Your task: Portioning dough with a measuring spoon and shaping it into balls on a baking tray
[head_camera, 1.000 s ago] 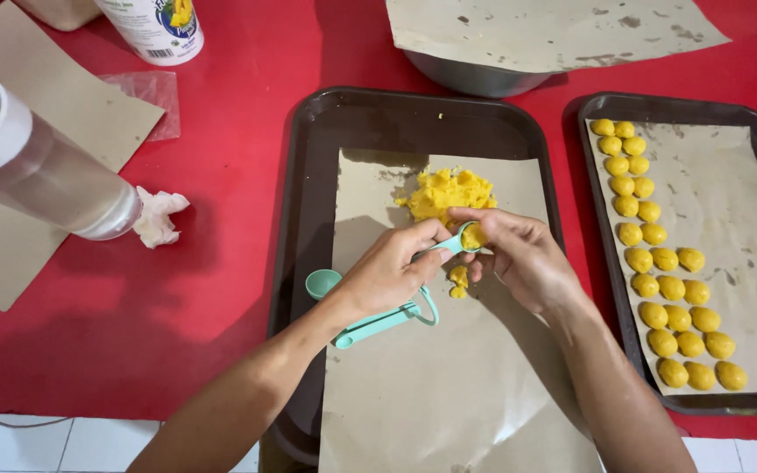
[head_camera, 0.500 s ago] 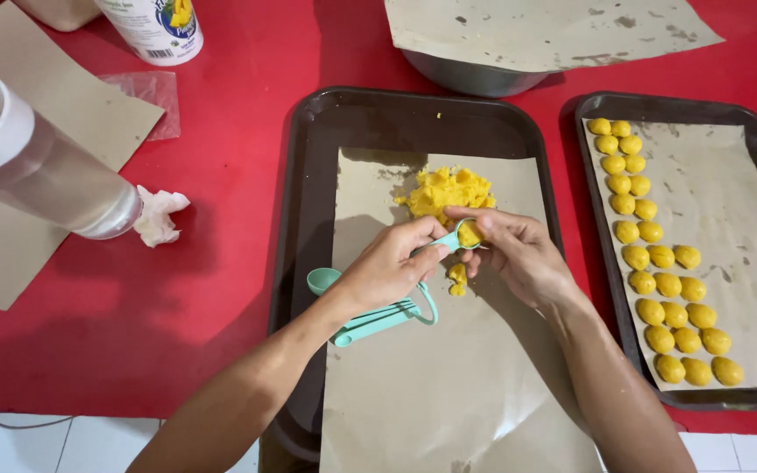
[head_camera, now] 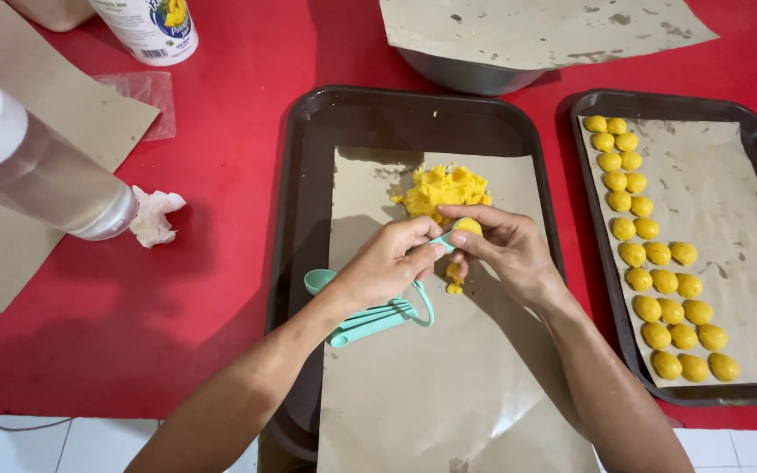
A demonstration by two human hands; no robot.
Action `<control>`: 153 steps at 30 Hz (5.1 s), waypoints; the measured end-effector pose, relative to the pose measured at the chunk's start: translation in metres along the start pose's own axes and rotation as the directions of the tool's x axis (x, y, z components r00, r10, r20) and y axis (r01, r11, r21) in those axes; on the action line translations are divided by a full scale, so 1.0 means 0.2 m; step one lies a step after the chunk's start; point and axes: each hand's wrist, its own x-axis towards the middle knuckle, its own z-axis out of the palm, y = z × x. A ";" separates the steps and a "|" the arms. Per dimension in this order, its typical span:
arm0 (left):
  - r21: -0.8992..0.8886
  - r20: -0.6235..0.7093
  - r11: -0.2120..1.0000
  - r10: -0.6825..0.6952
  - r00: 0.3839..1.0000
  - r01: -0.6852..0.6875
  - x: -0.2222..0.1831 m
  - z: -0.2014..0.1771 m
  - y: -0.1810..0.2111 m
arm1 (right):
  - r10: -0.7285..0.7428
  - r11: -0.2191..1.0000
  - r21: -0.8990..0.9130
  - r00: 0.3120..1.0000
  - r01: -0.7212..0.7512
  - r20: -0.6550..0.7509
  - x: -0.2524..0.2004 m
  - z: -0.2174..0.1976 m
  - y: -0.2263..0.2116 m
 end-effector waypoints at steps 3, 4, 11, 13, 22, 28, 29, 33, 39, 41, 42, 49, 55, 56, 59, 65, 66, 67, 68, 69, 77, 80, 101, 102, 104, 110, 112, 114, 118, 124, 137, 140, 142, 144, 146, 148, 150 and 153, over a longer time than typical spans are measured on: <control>-0.034 -0.007 0.999 0.004 1.000 -0.004 -0.01 0.00 0.03 | -0.003 1.000 0.008 0.999 0.003 0.032 -0.02 0.00 -0.02; -0.034 -0.007 0.999 0.003 1.000 -0.003 0.00 0.00 0.02 | -0.003 1.000 0.009 1.000 0.002 0.031 -0.02 -0.01 -0.02; -0.005 0.025 1.000 0.027 0.999 -0.027 -0.01 0.00 0.05 | 0.119 0.976 0.179 0.991 -0.127 0.058 0.00 -0.06 0.03; 0.036 0.027 0.999 0.019 0.999 -0.020 -0.01 0.00 0.06 | 0.096 0.980 0.173 0.995 -0.100 0.032 0.00 -0.05 0.02; 0.046 -0.009 0.999 0.019 1.000 -0.019 0.01 -0.01 0.01 | 0.030 0.997 0.064 0.996 -0.036 0.088 0.00 -0.05 -0.04; 0.269 -0.063 0.963 0.020 0.998 -0.002 -0.03 0.01 0.07 | -0.061 0.997 -0.044 0.998 0.061 0.014 0.00 -0.02 -0.02; 0.302 -0.073 0.953 0.023 0.997 0.000 -0.03 0.01 0.07 | -0.083 0.994 -0.070 0.997 0.083 0.000 0.00 -0.01 -0.02; 0.328 -0.087 0.944 0.002 0.996 0.027 -0.04 0.02 0.08 | -0.125 0.985 -0.128 0.991 0.118 -0.048 -0.02 0.04 -0.07; 0.391 -0.098 0.920 0.025 0.995 0.015 -0.03 0.02 0.11 | -0.089 0.995 -0.042 0.996 0.089 -0.015 -0.01 0.08 -0.13; 0.408 -0.100 0.913 0.039 0.994 0.005 -0.03 0.02 0.13 | -0.098 0.993 -0.069 0.995 0.097 -0.012 -0.02 0.06 -0.11; 0.422 -0.105 0.906 0.049 0.993 0.000 -0.04 0.02 0.13 | -0.103 0.990 -0.094 0.995 0.102 -0.007 -0.01 0.06 -0.10; 0.447 -0.104 0.895 0.062 0.993 -0.009 -0.05 0.02 0.13 | -0.176 0.942 -0.293 0.984 0.161 -0.022 -0.04 0.10 -0.11; 0.362 -0.136 0.921 -0.103 0.985 0.147 -0.04 0.01 0.06 | -0.445 0.477 -0.795 0.883 0.375 0.150 -0.08 0.17 -0.11; 0.355 -0.146 0.919 -0.128 0.981 0.172 -0.04 0.01 0.07 | -0.516 0.249 -0.876 0.822 0.413 0.242 -0.09 0.18 -0.10; 0.276 -0.155 0.947 -0.124 0.980 0.164 0.01 0.01 -0.07 | -0.584 -0.049 -0.887 0.708 0.458 0.398 -0.10 0.21 -0.16; 0.042 -0.116 0.995 -0.089 0.989 0.094 0.00 0.02 0.00 | -0.598 0.340 -0.834 0.784 0.435 0.165 -0.08 0.13 -0.21; 0.038 -0.134 0.995 -0.089 0.987 0.095 -0.01 0.01 0.04 | -0.560 0.484 -0.775 0.824 0.407 0.084 -0.07 0.12 -0.23; 0.035 -0.117 0.995 -0.089 0.989 0.093 -0.01 0.01 0.03 | -0.559 0.480 -0.784 0.826 0.393 0.072 -0.08 0.10 -0.26; 0.038 -0.129 0.993 -0.104 0.986 0.110 -0.01 0.01 0.01 | -0.521 0.638 -0.666 0.854 0.387 -0.003 -0.08 0.08 -0.27; 0.042 -0.142 0.991 -0.119 0.983 0.126 -0.01 0.00 0.00 | -0.470 0.770 -0.520 0.880 0.370 -0.069 -0.09 0.06 -0.29; -0.010 -0.073 0.978 -0.206 0.976 0.206 -0.01 0.02 0.11 | -0.008 0.983 -0.172 0.907 -0.072 -0.422 -0.18 -0.54 -0.45; -0.002 -0.068 0.974 -0.228 0.971 0.228 -0.01 0.02 0.12 | -0.263 0.766 -0.629 0.829 -0.132 -0.494 -0.22 -1.08 -0.28; 0.148 -0.124 0.953 -0.248 0.961 0.265 -0.03 0.01 0.19 | -0.184 0.137 -0.922 0.906 -0.361 -0.382 -0.28 -1.41 -0.07; 0.162 -0.127 0.945 -0.264 0.956 0.283 -0.02 0.01 0.20 | -0.208 0.071 -0.907 0.883 -0.415 -0.420 -0.27 -1.34 -0.13; 0.170 -0.149 0.941 -0.268 0.952 0.292 -0.02 0.02 0.20 | -0.379 0.051 -0.977 0.901 -0.205 -0.209 -0.22 -1.13 -0.17; 0.045 -0.145 0.999 -0.023 0.989 0.030 0.00 -0.01 0.01 | -0.392 0.398 -0.912 0.917 0.102 -0.069 -0.07 -0.21 -0.10; 0.041 -0.173 0.999 -0.003 0.985 0.011 0.00 -0.01 0.01 | -0.327 0.498 -0.853 0.945 0.155 -0.019 -0.03 -0.08 0.00; 0.029 -0.182 1.000 0.015 0.983 -0.010 0.00 -0.01 0.01 | -0.414 0.482 -0.858 0.909 0.174 -0.048 0.01 -0.10 0.14; 0.089 -0.194 0.996 0.013 0.981 0.004 -0.01 -0.01 0.05 | -0.468 0.450 -0.877 0.881 0.171 -0.068 0.02 -0.11 0.19; 0.136 -0.163 0.990 -0.022 0.986 0.044 0.01 -0.01 0.02 | -0.493 0.240 -0.961 0.870 0.136 0.000 -0.01 -0.11 0.18; 0.162 -0.165 0.983 -0.062 0.984 0.089 0.01 -0.02 0.02 | -0.368 0.207 -0.978 0.929 0.034 -0.045 -0.02 -0.16 0.21; 0.170 -0.169 0.981 -0.066 0.983 0.095 0.00 -0.02 0.03 | -0.383 0.185 -0.982 0.923 0.041 -0.033 0.01 -0.24 0.25; 0.174 -0.169 0.980 -0.070 0.983 0.099 0.00 -0.03 0.03 | -0.396 0.177 -0.983 0.918 0.044 -0.030 0.01 -0.23 0.19; 0.161 -0.155 0.982 -0.075 0.985 0.100 0.02 -0.04 0.01 | -0.236 0.481 -0.869 0.937 -0.119 -0.259 -0.01 -0.16 0.03; 0.167 -0.145 0.979 -0.091 0.985 0.115 0.01 -0.04 0.03 | -0.174 0.630 -0.770 0.949 -0.097 -0.262 -0.01 -0.23 0.00; 0.179 -0.135 0.975 -0.108 0.985 0.132 0.00 -0.03 0.05 | -0.114 0.764 -0.641 0.960 -0.079 -0.254 -0.02 -0.21 -0.08; 0.194 -0.151 0.970 -0.118 0.981 0.146 -0.01 -0.02 0.04 | -0.066 0.891 -0.453 0.977 -0.033 -0.202 -0.01 -0.12 -0.21; 0.235 -0.139 0.961 -0.112 0.984 0.143 -0.01 -0.01 0.03 | -0.111 0.901 -0.432 0.985 0.044 -0.132 -0.03 0.00 -0.25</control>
